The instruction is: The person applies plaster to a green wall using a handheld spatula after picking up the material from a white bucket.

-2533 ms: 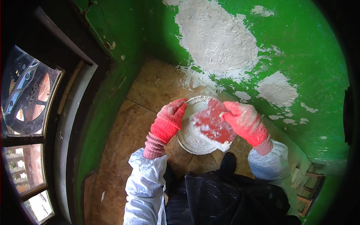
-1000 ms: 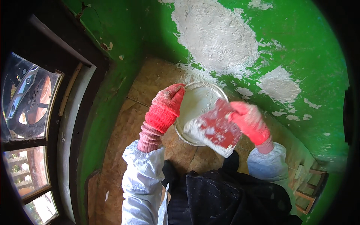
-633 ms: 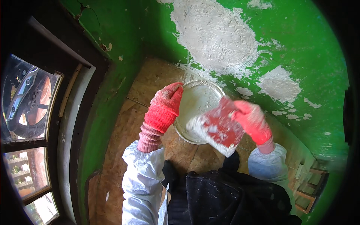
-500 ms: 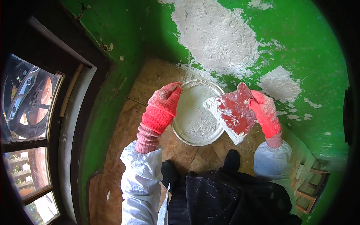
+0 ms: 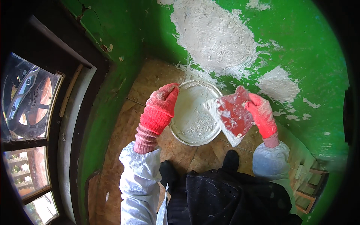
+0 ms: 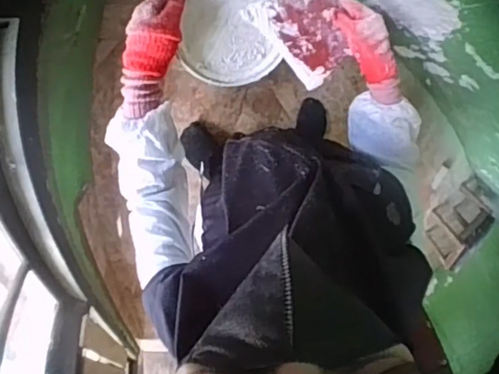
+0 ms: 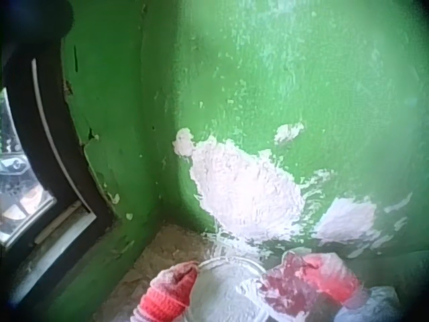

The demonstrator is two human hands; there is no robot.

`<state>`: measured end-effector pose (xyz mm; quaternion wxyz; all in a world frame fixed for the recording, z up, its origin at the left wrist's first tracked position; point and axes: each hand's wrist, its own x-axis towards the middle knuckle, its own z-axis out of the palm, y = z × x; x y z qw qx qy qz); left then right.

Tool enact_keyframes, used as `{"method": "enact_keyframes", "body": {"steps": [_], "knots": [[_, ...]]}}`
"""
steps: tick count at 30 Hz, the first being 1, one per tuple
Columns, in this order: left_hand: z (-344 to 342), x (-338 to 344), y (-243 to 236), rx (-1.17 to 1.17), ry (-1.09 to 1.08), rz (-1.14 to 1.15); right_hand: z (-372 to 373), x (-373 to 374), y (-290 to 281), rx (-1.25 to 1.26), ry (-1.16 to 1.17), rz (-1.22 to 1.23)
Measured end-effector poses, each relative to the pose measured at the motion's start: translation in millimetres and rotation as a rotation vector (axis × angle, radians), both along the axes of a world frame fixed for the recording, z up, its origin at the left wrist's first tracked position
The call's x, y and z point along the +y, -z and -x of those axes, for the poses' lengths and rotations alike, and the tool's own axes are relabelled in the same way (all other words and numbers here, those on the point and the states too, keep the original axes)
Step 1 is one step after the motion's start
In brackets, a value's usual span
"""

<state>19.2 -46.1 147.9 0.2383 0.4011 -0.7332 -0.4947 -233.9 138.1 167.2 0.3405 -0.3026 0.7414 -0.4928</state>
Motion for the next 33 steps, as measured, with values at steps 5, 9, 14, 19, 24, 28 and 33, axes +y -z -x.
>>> {"method": "enact_keyframes", "body": {"steps": [5, 9, 14, 19, 24, 28, 33], "knots": [[-2, -2, -2, -0.019, -0.009, 0.008, -8, 4, -1, -0.019, -0.028, -0.049], [-5, -2, -6, -0.052, 0.018, -0.054, 15, 0, -9, 0.183, -0.054, -0.052], [-4, -2, 1, -0.007, -0.035, 0.013, -10, 5, -2, 0.170, -0.170, -0.141], [-4, -1, 5, 0.001, -0.020, 0.039, -28, 3, -11, -0.033, -0.194, -0.136], [-4, -3, -8, 0.007, -0.034, 0.034, 13, 2, -29, 0.255, -0.174, -0.186], [3, -2, 6, 0.051, -0.061, 0.065, -28, 3, -7, 0.126, -0.337, -0.230], [0, -4, -5, -0.035, 0.002, -0.025, 1, -2, -30, 0.118, -0.116, -0.103]]}}
